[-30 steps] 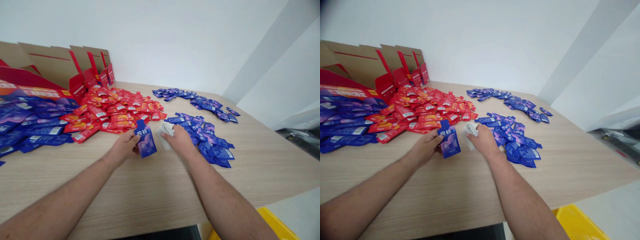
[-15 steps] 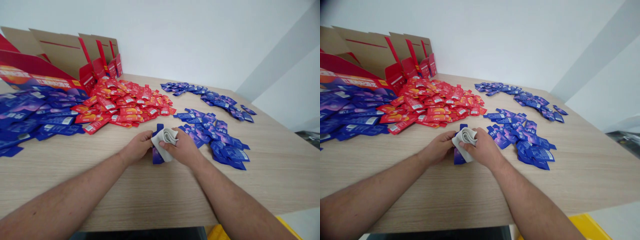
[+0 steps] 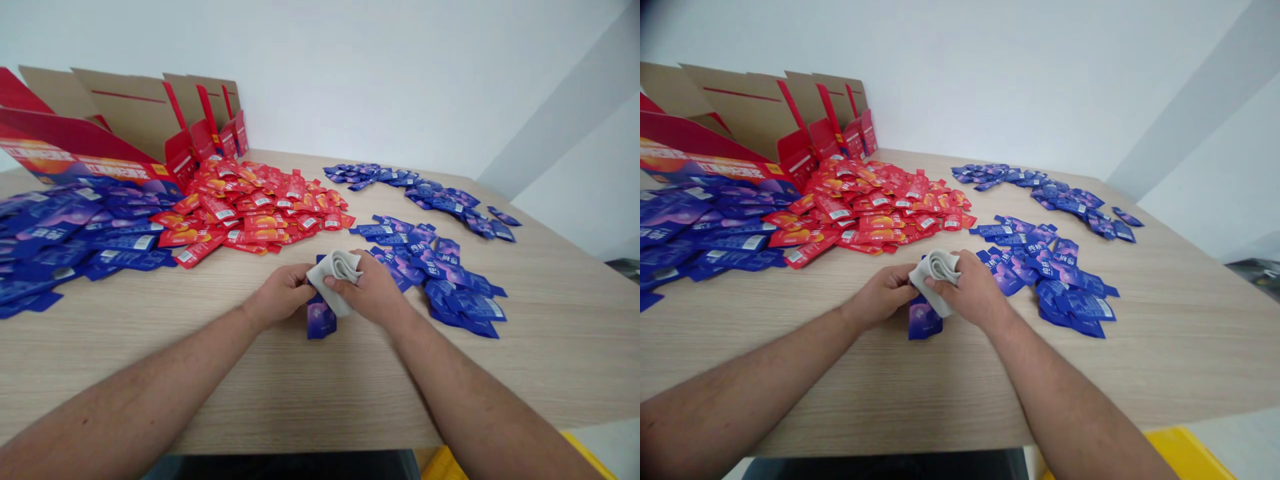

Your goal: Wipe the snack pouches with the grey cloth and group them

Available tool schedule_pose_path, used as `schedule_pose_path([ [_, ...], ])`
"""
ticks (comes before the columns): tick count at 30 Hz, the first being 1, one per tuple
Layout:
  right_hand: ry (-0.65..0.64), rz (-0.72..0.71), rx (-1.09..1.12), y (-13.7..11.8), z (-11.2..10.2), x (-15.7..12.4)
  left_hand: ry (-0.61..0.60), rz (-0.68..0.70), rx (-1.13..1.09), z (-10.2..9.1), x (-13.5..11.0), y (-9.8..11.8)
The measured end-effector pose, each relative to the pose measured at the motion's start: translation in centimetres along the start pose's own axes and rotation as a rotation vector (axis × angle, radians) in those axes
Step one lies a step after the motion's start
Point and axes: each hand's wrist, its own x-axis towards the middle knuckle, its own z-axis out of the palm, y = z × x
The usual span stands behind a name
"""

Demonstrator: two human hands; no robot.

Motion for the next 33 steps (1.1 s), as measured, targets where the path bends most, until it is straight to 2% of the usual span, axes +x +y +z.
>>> schedule_pose_path([
  [4, 0.006, 0.109, -0.004, -0.06, -0.08, 0.00, -0.031, -0.043, 0.070, -0.36, -0.07, -0.15],
  [8, -0.049, 0.038, -0.004, 0.07, -0.10, 0.05, -0.065, -0.079, 0.191, -0.51, -0.18, -0.08],
  [12, -0.002, 0.151, -0.012, 0.36, 0.02, 0.20, -0.078, -0.077, 0.182, -0.41, -0.23, 0.17],
  [16, -0.063, 0.059, 0.038, 0.60, 0.22, 0.27, -0.069, -0.098, 0.229, -0.43, -0.23, -0.02],
  [19, -0.033, 0.140, 0.037, 0.64, 0.25, 0.25, -0.078, -0.082, 0.185, -0.47, -0.20, -0.20],
  [23, -0.062, 0.008, 0.041, 0.59, 0.20, 0.20, -0.081, -0.098, 0.231, -0.41, -0.13, -0.16],
  [27, 0.006, 0.102, 0.016, 0.57, 0.14, 0.22, -0.065, -0.095, 0.165, -0.31, -0.12, 0.12],
  [30, -0.054, 0.038, 0.040, 0.40, 0.10, 0.20, -0.068, -0.103, 0.225, -0.34, -0.17, 0.20],
  [33, -0.049, 0.077, 0.016, 0.30, 0.08, 0.21, -0.062, -0.105, 0.216, -0.42, -0.19, 0.05],
])
